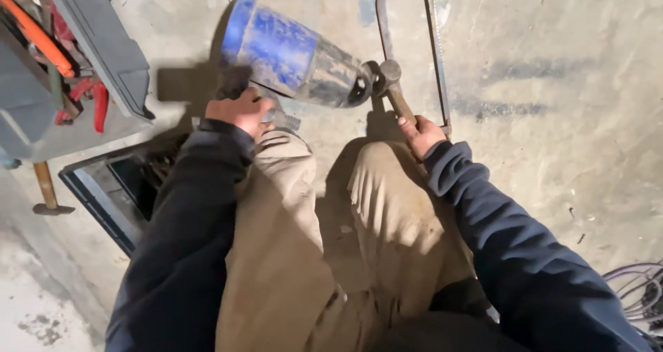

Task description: The person sits on the workshop floor working on a blue angle grinder. They handle a hacksaw frame, rummage through a toolbox, use pliers on the grinder, tap it with a mallet, and finally work on the tool by hand.

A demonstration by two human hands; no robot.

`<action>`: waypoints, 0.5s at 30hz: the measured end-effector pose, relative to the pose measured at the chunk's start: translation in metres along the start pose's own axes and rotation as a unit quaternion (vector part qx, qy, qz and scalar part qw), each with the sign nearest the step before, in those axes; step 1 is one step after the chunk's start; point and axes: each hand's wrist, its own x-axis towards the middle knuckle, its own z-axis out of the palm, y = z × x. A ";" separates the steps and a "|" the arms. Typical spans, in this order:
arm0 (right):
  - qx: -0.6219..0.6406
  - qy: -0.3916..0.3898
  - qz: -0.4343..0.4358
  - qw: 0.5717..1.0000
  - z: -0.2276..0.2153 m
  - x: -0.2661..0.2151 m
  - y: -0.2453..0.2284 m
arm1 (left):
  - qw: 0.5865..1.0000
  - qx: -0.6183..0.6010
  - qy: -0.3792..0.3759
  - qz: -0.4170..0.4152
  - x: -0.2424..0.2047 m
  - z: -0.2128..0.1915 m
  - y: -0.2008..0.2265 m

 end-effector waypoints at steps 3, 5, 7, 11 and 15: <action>0.023 0.002 0.022 0.999 -0.001 0.003 -0.004 | 0.998 -0.053 0.025 -0.018 0.000 -0.007 0.014; 0.024 0.004 0.026 0.999 -0.006 0.000 -0.016 | 0.995 -0.092 0.043 -0.020 0.004 -0.009 0.029; 0.067 -0.011 0.070 0.995 -0.016 -0.004 -0.046 | 0.998 -0.051 -0.022 -0.026 0.013 -0.013 0.048; 0.050 -0.003 0.036 0.998 -0.014 0.005 -0.032 | 0.996 -0.059 -0.062 -0.025 0.021 0.000 0.065; 0.123 -0.019 0.100 0.987 -0.014 0.002 -0.041 | 0.994 -0.079 -0.072 -0.008 0.027 -0.014 0.078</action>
